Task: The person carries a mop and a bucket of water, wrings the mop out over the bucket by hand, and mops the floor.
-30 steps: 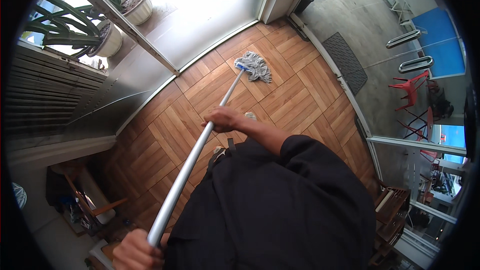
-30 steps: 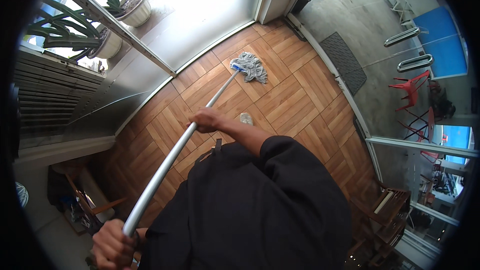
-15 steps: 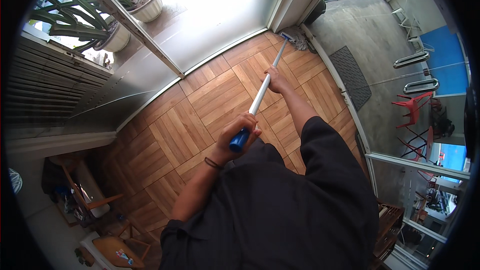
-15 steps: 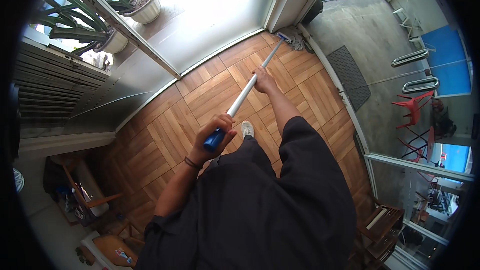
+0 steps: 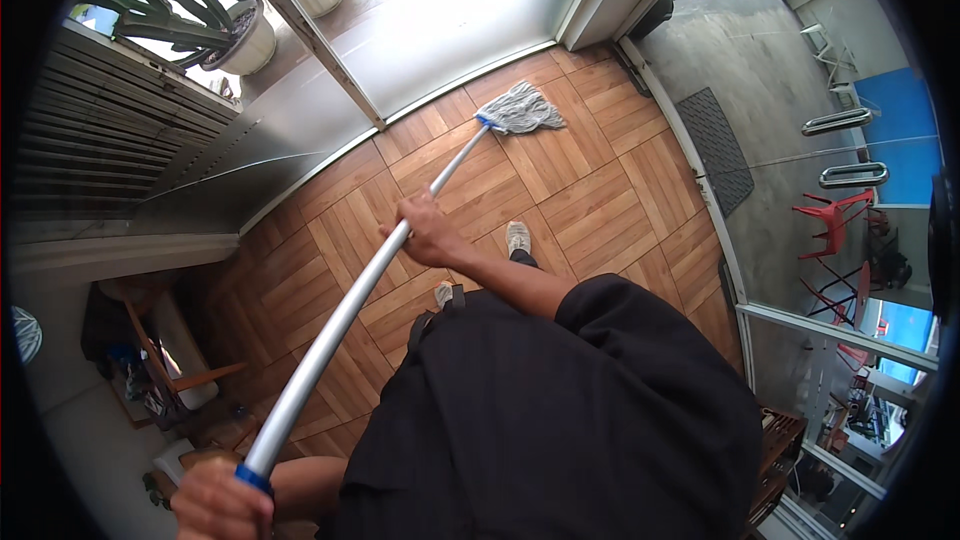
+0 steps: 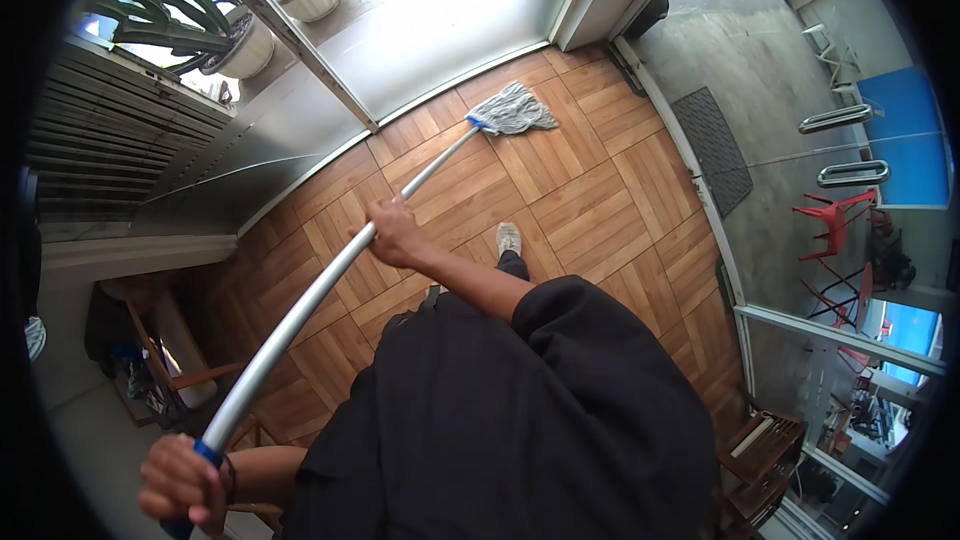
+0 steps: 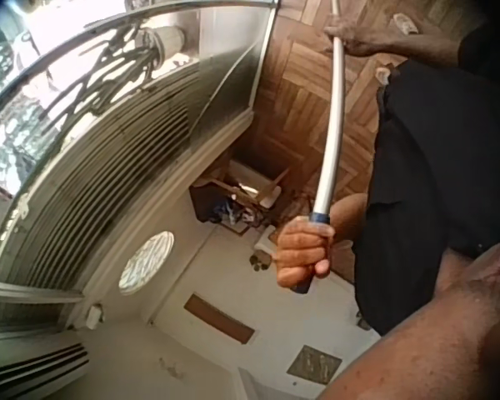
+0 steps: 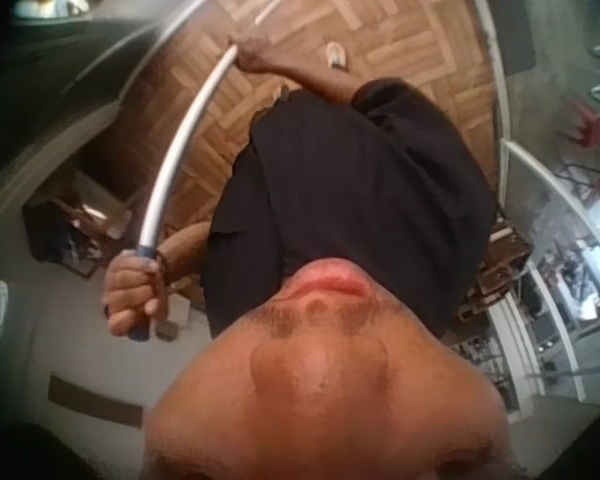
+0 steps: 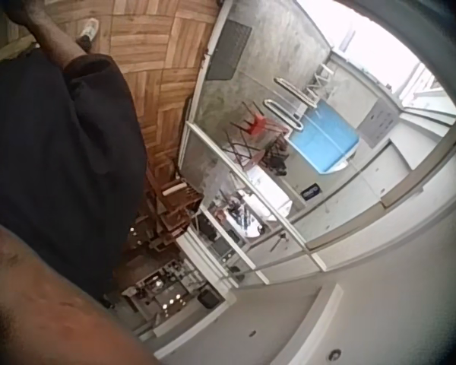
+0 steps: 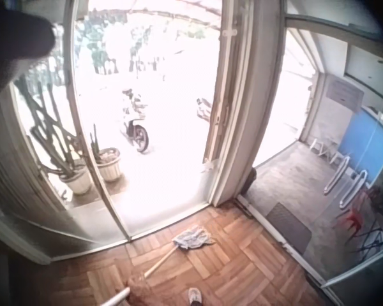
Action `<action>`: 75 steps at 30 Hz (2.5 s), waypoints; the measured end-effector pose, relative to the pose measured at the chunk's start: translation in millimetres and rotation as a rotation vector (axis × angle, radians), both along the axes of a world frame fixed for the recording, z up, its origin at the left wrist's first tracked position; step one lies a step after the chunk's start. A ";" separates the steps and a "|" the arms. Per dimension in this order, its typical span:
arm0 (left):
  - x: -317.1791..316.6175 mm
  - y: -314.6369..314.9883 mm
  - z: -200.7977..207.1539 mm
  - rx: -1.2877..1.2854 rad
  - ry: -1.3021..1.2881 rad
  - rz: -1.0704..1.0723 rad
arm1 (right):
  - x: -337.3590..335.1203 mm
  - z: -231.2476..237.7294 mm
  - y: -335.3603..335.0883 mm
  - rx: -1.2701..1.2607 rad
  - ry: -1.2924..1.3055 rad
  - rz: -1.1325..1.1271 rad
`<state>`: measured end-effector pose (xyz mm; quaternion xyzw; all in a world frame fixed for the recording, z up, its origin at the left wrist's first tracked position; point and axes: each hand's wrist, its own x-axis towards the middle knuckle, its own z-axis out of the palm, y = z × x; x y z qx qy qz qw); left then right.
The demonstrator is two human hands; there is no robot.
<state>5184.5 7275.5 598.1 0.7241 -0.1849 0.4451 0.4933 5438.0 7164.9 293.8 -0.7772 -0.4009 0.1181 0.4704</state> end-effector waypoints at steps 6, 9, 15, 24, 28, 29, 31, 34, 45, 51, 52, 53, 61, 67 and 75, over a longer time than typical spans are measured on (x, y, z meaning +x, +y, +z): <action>48.6 -48.9 62.8 -0.103 -0.288 -0.684 | -29.0 23.4 17.6 -0.014 0.034 0.507; 52.4 -54.6 50.4 -0.112 -0.239 -0.518 | -10.6 24.5 8.4 -0.095 -0.018 0.535; 82.2 -65.2 19.0 -0.204 -0.184 -0.400 | 58.6 7.0 -8.3 -0.171 -0.070 0.484; 191.2 -76.9 -100.8 -0.378 0.301 -0.274 | 230.7 -48.6 -81.6 -0.600 -0.193 0.036; 197.4 -92.5 -146.1 -0.447 0.440 -0.237 | 251.5 -60.0 -111.7 -0.666 -0.174 -0.063; 187.6 -90.1 -149.1 -0.481 0.440 -0.214 | 246.5 -65.5 -105.9 -0.708 -0.165 -0.088; 165.7 -78.6 -145.6 -0.528 0.404 -0.152 | 229.9 -78.8 -86.5 -0.628 -0.178 -0.025; 124.5 -41.7 -119.9 -0.573 0.329 -0.069 | 182.2 -82.7 -47.6 -0.428 -0.194 -0.005; -124.1 -1.4 54.7 -0.096 0.005 0.239 | -126.3 23.4 100.2 -0.213 0.027 0.464; -127.5 -52.2 81.6 0.020 0.032 0.309 | -242.5 10.9 149.9 0.122 0.013 0.797; -127.7 -58.7 80.4 0.022 0.036 0.321 | -253.2 9.7 156.1 0.126 0.018 0.808; -126.5 -64.5 75.8 0.081 0.089 0.350 | -259.3 7.3 164.1 0.036 0.057 0.980; -138.7 -91.0 63.4 0.165 0.025 0.597 | -271.5 0.4 166.0 0.003 -0.018 1.284; -115.3 -95.2 58.1 0.095 -0.051 0.485 | -181.6 5.6 130.5 -0.056 -0.009 1.136; 9.6 -95.0 42.4 -0.132 -0.186 0.088 | -12.8 13.0 11.7 -0.116 -0.077 0.723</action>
